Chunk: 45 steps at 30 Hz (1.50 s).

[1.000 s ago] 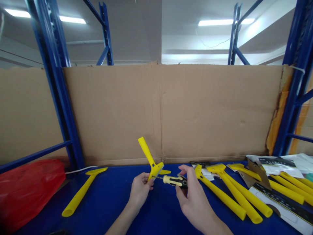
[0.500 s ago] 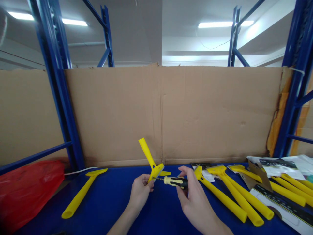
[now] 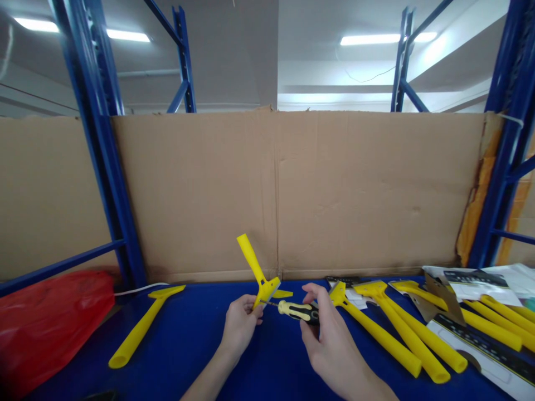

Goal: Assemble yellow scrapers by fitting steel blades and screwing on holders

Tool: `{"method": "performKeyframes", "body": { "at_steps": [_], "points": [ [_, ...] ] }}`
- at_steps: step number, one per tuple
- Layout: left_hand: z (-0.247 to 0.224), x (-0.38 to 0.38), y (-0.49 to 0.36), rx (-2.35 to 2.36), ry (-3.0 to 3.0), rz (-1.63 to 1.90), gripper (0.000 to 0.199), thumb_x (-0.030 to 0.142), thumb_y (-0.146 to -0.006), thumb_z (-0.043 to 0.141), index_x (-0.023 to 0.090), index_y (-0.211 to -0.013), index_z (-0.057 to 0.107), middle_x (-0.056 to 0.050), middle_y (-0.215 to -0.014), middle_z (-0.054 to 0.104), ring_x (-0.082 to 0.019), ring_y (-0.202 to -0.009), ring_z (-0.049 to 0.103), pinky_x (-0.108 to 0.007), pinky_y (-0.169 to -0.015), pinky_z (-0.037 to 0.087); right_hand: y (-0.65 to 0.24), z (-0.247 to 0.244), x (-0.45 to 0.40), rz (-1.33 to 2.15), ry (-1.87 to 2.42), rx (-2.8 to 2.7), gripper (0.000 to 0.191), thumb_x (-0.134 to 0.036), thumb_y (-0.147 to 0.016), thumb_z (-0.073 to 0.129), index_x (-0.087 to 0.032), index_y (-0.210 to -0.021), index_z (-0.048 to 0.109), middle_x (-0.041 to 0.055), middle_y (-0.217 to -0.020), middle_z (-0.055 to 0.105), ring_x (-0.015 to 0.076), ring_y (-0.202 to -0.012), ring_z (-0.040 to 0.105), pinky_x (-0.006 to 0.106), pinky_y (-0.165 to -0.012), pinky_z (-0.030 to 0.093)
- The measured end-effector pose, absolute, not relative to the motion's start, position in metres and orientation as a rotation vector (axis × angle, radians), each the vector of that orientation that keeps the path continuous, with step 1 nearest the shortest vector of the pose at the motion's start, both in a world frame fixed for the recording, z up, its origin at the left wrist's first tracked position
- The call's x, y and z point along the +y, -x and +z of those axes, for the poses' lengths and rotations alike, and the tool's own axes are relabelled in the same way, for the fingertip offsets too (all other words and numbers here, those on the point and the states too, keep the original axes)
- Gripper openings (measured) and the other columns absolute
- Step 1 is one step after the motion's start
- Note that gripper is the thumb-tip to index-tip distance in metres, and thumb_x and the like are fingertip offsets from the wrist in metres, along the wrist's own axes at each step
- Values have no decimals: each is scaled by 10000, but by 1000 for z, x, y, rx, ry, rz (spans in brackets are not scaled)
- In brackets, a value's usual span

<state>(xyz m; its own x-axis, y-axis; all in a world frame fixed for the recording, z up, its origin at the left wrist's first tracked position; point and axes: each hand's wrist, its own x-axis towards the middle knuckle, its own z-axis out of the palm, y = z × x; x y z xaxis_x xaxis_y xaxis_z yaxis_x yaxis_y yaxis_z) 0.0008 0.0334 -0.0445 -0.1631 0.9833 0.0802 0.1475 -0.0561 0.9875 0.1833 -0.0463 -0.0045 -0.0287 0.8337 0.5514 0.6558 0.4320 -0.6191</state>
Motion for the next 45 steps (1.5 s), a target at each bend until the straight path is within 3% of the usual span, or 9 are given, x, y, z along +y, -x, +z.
{"method": "performKeyframes", "body": {
  "at_steps": [4, 7, 12, 14, 22, 28, 34, 39, 45],
  "points": [
    [-46, 33, -1, 1416, -1285, 1327, 106, 41, -749, 560, 123, -759, 627, -35, -670, 639, -130, -554, 596, -222, -501, 495, -183, -4, -44, 192, 1322, -1713, 255, -340, -864, 420, -237, -1095, 451, 52, -879, 617, 206, -782, 643, 325, -706, 528],
    [-48, 33, 0, 1409, -1322, 1324, 102, 50, -752, 561, 126, -766, 629, -36, -679, 642, -133, -564, 598, -222, -503, 493, -180, -3, -43, 249, 1373, -1670, 254, -408, -902, 358, -230, -1030, 486, 4, -694, 595, 192, -619, 622, 325, -644, 519],
    [-48, 35, 0, 1411, -1305, 1324, 105, 49, -760, 543, 122, -775, 618, -36, -678, 636, -129, -549, 592, -225, -502, 493, -177, -4, -47, 211, 1329, -1646, 324, -339, -825, 459, -237, -1131, 435, 54, -952, 600, 202, -811, 640, 302, -659, 532],
    [-48, 35, -1, 1418, -1297, 1319, 101, 49, -763, 540, 121, -775, 611, -32, -670, 632, -124, -537, 585, -224, -500, 490, -178, -4, -49, 226, 1306, -1679, 369, -292, -795, 463, -240, -1156, 407, 57, -987, 583, 193, -799, 633, 300, -657, 533],
    [-49, 35, 0, 1417, -1373, 1310, 109, 65, -769, 540, 132, -785, 625, -44, -713, 657, -138, -598, 611, -215, -510, 487, -179, -6, -42, 250, 1412, -1601, 243, -447, -885, 369, -248, -943, 496, 1, -695, 597, 194, -618, 613, 311, -606, 502],
    [-50, 35, 0, 1445, -1365, 1297, 106, 82, -771, 550, 134, -798, 638, -41, -710, 667, -138, -590, 619, -207, -502, 480, -178, -4, -46, 240, 1364, -1576, 318, -367, -780, 479, -241, -1069, 434, 50, -955, 588, 194, -741, 617, 289, -581, 513],
    [-50, 34, 0, 1442, -1365, 1316, 88, 83, -752, 574, 139, -757, 643, -33, -672, 664, -137, -577, 617, -201, -493, 472, -181, -7, -43, 261, 1305, -1612, 167, -329, -842, 444, -253, -990, 450, 38, -896, 603, 201, -762, 629, 319, -657, 517],
    [-50, 34, 0, 1443, -1397, 1326, 90, 78, -744, 584, 141, -752, 647, -32, -676, 667, -138, -588, 619, -198, -496, 472, -182, -6, -40, 292, 1396, -1612, 231, -432, -903, 357, -245, -987, 464, 8, -718, 591, 196, -636, 618, 341, -643, 515],
    [-49, 35, -1, 1443, -1329, 1320, 97, 67, -752, 565, 132, -761, 636, -27, -646, 648, -126, -543, 600, -207, -503, 483, -178, -5, -49, 220, 1334, -1660, 363, -309, -802, 466, -239, -1151, 394, 80, -1052, 560, 219, -929, 620, 309, -688, 537]
  ]
}}
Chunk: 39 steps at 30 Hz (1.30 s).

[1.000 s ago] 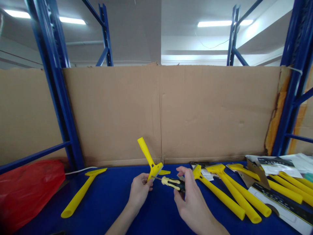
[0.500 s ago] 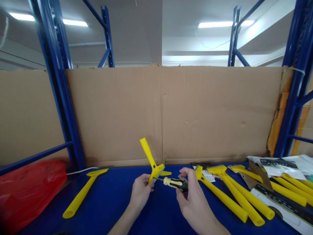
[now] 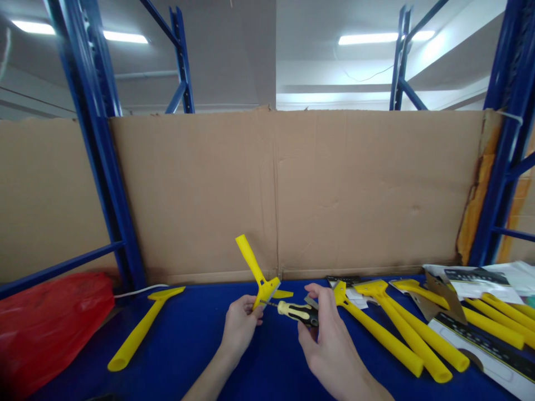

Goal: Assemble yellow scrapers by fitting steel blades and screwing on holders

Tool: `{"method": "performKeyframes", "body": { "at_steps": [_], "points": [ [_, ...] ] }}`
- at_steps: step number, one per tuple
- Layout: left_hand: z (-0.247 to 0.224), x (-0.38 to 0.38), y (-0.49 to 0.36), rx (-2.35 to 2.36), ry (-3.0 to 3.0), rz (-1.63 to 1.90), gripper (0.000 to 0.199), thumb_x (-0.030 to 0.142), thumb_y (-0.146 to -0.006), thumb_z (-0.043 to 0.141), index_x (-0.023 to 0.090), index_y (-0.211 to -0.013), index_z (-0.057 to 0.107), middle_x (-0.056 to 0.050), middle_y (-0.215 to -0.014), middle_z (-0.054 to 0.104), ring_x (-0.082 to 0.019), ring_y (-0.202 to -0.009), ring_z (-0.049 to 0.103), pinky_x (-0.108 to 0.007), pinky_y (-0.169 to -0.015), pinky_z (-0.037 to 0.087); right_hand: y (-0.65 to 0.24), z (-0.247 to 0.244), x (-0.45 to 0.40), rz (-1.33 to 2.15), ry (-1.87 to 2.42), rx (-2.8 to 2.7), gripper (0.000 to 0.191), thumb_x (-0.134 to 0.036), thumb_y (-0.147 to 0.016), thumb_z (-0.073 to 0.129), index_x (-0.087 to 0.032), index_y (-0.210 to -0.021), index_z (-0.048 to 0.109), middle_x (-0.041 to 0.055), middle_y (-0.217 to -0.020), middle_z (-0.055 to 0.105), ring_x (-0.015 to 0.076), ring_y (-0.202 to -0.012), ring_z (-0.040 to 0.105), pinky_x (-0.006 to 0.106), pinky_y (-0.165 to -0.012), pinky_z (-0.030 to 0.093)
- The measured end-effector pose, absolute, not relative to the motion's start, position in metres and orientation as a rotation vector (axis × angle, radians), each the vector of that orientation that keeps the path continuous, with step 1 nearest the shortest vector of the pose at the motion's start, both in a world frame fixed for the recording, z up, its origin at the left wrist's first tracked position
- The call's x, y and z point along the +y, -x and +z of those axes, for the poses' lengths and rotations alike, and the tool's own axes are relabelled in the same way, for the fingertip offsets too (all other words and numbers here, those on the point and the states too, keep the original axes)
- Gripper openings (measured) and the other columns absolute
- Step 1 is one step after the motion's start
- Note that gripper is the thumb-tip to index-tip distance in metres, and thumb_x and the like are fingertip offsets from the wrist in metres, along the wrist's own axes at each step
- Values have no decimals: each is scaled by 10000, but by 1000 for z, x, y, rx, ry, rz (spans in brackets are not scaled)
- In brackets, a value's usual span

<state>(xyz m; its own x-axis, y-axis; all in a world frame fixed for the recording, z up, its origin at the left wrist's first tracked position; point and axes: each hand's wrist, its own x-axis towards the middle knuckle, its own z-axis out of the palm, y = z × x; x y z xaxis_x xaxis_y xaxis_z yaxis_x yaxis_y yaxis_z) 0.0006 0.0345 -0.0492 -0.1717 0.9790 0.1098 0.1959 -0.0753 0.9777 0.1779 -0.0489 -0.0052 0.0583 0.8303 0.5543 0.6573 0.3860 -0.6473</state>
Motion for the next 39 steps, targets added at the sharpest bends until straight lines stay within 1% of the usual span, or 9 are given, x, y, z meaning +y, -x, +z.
{"method": "performKeyframes", "body": {
  "at_steps": [3, 7, 10, 15, 19, 24, 31, 34, 39],
  "points": [
    [-49, 34, -1, 1442, -1324, 1323, 94, 68, -750, 567, 132, -754, 635, -27, -652, 654, -123, -541, 602, -209, -511, 488, -178, -6, -49, 245, 1301, -1681, 304, -264, -804, 454, -238, -1105, 421, 63, -974, 590, 209, -891, 631, 311, -718, 535],
    [-51, 34, 0, 1453, -1355, 1317, 89, 87, -758, 571, 138, -765, 645, -33, -674, 670, -130, -558, 614, -208, -508, 482, -181, -4, -45, 238, 1316, -1659, 175, -356, -861, 456, -240, -981, 508, 61, -875, 646, 223, -830, 651, 328, -726, 529],
    [-51, 34, 0, 1459, -1406, 1316, 86, 87, -748, 589, 146, -762, 650, -32, -690, 679, -136, -588, 625, -197, -499, 467, -181, -1, -43, 284, 1359, -1646, 246, -429, -899, 378, -240, -865, 532, 40, -756, 637, 212, -706, 648, 322, -642, 525],
    [-52, 35, 0, 1470, -1377, 1312, 77, 91, -753, 587, 147, -755, 640, -29, -675, 673, -134, -588, 627, -191, -496, 465, -179, 0, -47, 297, 1329, -1591, 259, -346, -806, 493, -243, -1043, 492, 51, -939, 601, 196, -772, 630, 287, -597, 531],
    [-52, 35, 0, 1473, -1435, 1321, 58, 111, -754, 598, 159, -745, 631, -20, -676, 677, -134, -595, 627, -189, -502, 460, -179, 0, -47, 334, 1281, -1592, 195, -304, -808, 479, -246, -994, 492, 20, -844, 599, 167, -618, 596, 275, -526, 495],
    [-52, 34, 0, 1470, -1439, 1312, 79, 101, -773, 559, 160, -751, 608, -22, -679, 659, -140, -598, 625, -203, -499, 462, -181, -3, -44, 320, 1389, -1640, 217, -423, -892, 382, -245, -949, 492, -7, -674, 584, 190, -599, 596, 323, -602, 494],
    [-53, 35, 0, 1504, -1399, 1320, 62, 105, -731, 636, 163, -735, 613, -12, -654, 658, -139, -583, 624, -209, -520, 458, -180, -10, -46, 289, 1308, -1621, 350, -330, -819, 459, -264, -1159, 411, 37, -965, 560, 178, -747, 606, 284, -608, 509],
    [-53, 36, 0, 1509, -1401, 1315, 61, 131, -719, 670, 168, -739, 625, -7, -663, 670, -131, -585, 626, -196, -521, 449, -179, -6, -46, 284, 1315, -1613, 320, -340, -821, 457, -257, -1128, 422, 39, -919, 568, 173, -685, 596, 284, -581, 506],
    [-54, 38, 1, 1500, -1416, 1311, 68, 153, -712, 686, 171, -728, 623, -11, -671, 679, -133, -591, 627, -192, -521, 445, -181, 2, -44, 263, 1463, -1587, 324, -446, -873, 375, -227, -1099, 453, -5, -673, 552, 191, -551, 567, 331, -576, 500]
  ]
}}
